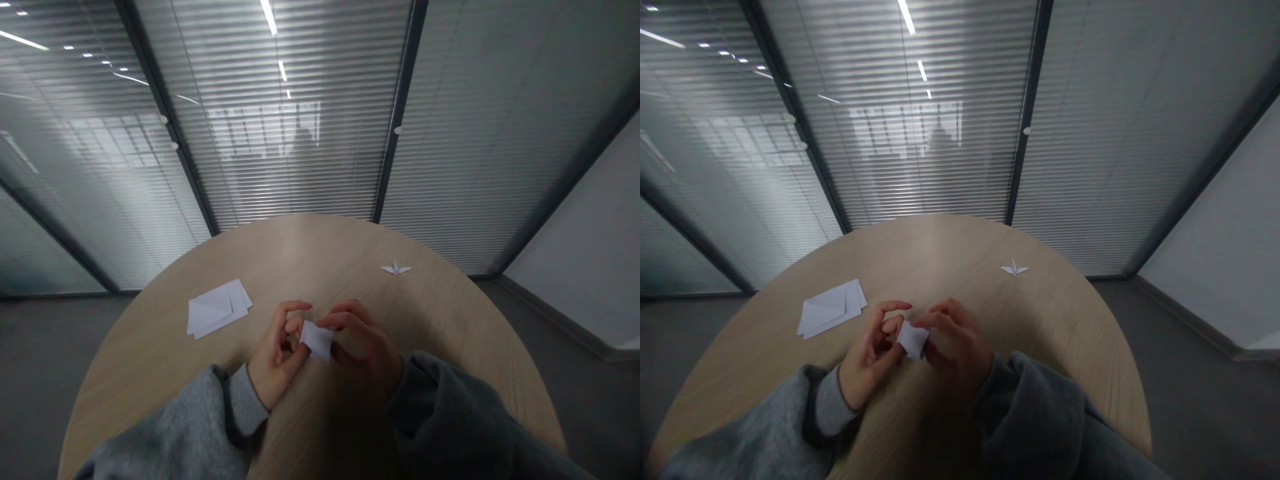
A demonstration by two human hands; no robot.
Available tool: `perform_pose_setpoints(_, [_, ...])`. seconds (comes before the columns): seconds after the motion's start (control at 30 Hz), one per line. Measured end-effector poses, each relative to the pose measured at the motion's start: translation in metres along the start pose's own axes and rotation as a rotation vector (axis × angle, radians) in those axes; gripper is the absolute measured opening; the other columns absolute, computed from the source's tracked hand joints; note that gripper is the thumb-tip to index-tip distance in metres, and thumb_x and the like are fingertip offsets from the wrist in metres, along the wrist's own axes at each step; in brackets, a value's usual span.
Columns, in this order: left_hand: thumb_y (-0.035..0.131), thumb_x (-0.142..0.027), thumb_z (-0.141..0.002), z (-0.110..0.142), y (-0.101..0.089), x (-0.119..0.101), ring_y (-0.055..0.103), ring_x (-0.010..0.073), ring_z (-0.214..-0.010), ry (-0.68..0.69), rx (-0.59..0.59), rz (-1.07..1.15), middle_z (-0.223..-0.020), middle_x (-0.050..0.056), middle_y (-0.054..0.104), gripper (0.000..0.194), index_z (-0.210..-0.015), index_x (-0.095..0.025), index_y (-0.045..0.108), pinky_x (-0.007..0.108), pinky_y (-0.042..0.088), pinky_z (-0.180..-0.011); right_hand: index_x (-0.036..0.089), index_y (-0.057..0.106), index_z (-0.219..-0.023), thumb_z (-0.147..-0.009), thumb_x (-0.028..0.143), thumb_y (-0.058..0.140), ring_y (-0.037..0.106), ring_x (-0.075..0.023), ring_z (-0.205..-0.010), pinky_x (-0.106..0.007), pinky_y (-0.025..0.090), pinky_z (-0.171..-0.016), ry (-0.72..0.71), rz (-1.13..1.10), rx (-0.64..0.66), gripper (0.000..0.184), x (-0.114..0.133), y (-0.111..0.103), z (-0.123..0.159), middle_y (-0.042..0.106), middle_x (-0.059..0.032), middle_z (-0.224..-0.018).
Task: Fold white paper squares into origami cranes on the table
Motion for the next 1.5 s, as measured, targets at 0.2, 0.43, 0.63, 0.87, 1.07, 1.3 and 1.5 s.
perform_pose_setpoints(0.2, [0.056, -0.025, -0.085, 0.003, 0.002, -0.004, 0.044, 0.0124, -0.062, 0.050, 0.036, -0.095, -0.071, -0.005, 0.042, 0.037, -0.117, -0.021, 0.038, 0.024, 0.038, -0.058, 0.020, 0.060, -0.091, -0.084, 0.016, 0.054, 0.053, -0.0170, -0.071, -0.029, 0.046, -0.062, -0.158, 0.157, -0.001, 0.010, 0.006, -0.006, 0.000, 0.059, -0.0040, -0.079])
perform_pose_setpoints(0.43, [0.045, -0.029, -0.093, 0.006, -0.002, -0.007, 0.045, 0.0151, -0.066, 0.152, -0.008, -0.193, -0.072, -0.003, 0.044, 0.029, -0.119, -0.023, 0.037, 0.028, 0.039, -0.063, 0.019, 0.059, -0.084, -0.085, 0.019, 0.055, 0.052, -0.0170, -0.067, -0.029, 0.044, -0.062, -0.152, 0.198, -0.051, 0.004, 0.011, -0.007, -0.001, 0.060, -0.0033, -0.073])
perform_pose_setpoints(0.63, [0.045, -0.024, -0.092, 0.008, 0.001, -0.010, 0.046, 0.0162, -0.067, 0.156, 0.001, -0.269, -0.069, -0.004, 0.044, 0.033, -0.122, -0.023, 0.033, 0.030, 0.039, -0.067, 0.019, 0.060, -0.091, -0.087, 0.023, 0.052, 0.051, -0.0179, -0.070, -0.029, 0.043, -0.061, -0.172, 0.247, 0.007, 0.009, 0.012, -0.004, -0.001, 0.060, -0.0045, -0.077])
perform_pose_setpoints(0.87, [0.050, -0.032, -0.089, 0.003, 0.000, -0.006, 0.050, 0.0154, -0.066, 0.077, -0.010, -0.210, -0.069, -0.002, 0.051, 0.025, -0.110, -0.019, 0.043, 0.027, 0.041, -0.063, 0.018, 0.060, -0.087, -0.087, 0.020, 0.053, 0.051, -0.0166, -0.069, -0.027, 0.043, -0.060, -0.184, 0.212, -0.030, 0.007, 0.014, -0.007, -0.001, 0.058, -0.0044, -0.076])
perform_pose_setpoints(1.07, [0.051, -0.041, -0.086, 0.000, 0.000, -0.005, 0.054, 0.0151, -0.060, -0.045, 0.025, -0.264, -0.067, 0.004, 0.061, 0.029, -0.076, -0.015, 0.060, 0.024, 0.041, -0.053, 0.019, 0.060, -0.086, -0.086, 0.020, 0.055, 0.050, -0.0164, -0.068, -0.027, 0.043, -0.059, -0.180, 0.216, -0.082, 0.006, 0.017, -0.011, -0.001, 0.059, -0.0040, -0.076])
perform_pose_setpoints(1.3, [0.053, -0.025, -0.083, 0.001, -0.004, -0.022, 0.054, 0.0143, -0.058, 0.158, -0.045, -0.487, -0.063, 0.002, 0.059, 0.018, -0.072, -0.016, 0.065, 0.024, 0.042, -0.054, 0.019, 0.062, -0.092, -0.084, 0.016, 0.053, 0.050, -0.0171, -0.072, -0.028, 0.043, -0.061, -0.179, 0.261, -0.046, 0.012, 0.017, -0.009, -0.001, 0.058, -0.0046, -0.081])
perform_pose_setpoints(1.5, [0.053, -0.018, -0.082, 0.002, -0.004, -0.028, 0.053, 0.0143, -0.057, 0.235, -0.063, -0.551, -0.060, 0.001, 0.055, 0.018, -0.068, -0.016, 0.064, 0.024, 0.041, -0.053, 0.020, 0.064, -0.092, -0.083, 0.014, 0.054, 0.051, -0.0171, -0.074, -0.028, 0.043, -0.064, -0.202, 0.293, -0.046, 0.014, 0.019, -0.011, -0.001, 0.056, -0.0051, -0.083])
Point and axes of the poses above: each hand's wrist, its own z-axis away from the middle knuckle, its own y-axis out of the palm, x = y × z, the point moved 5 cm from there along -z, towards the middle knuckle
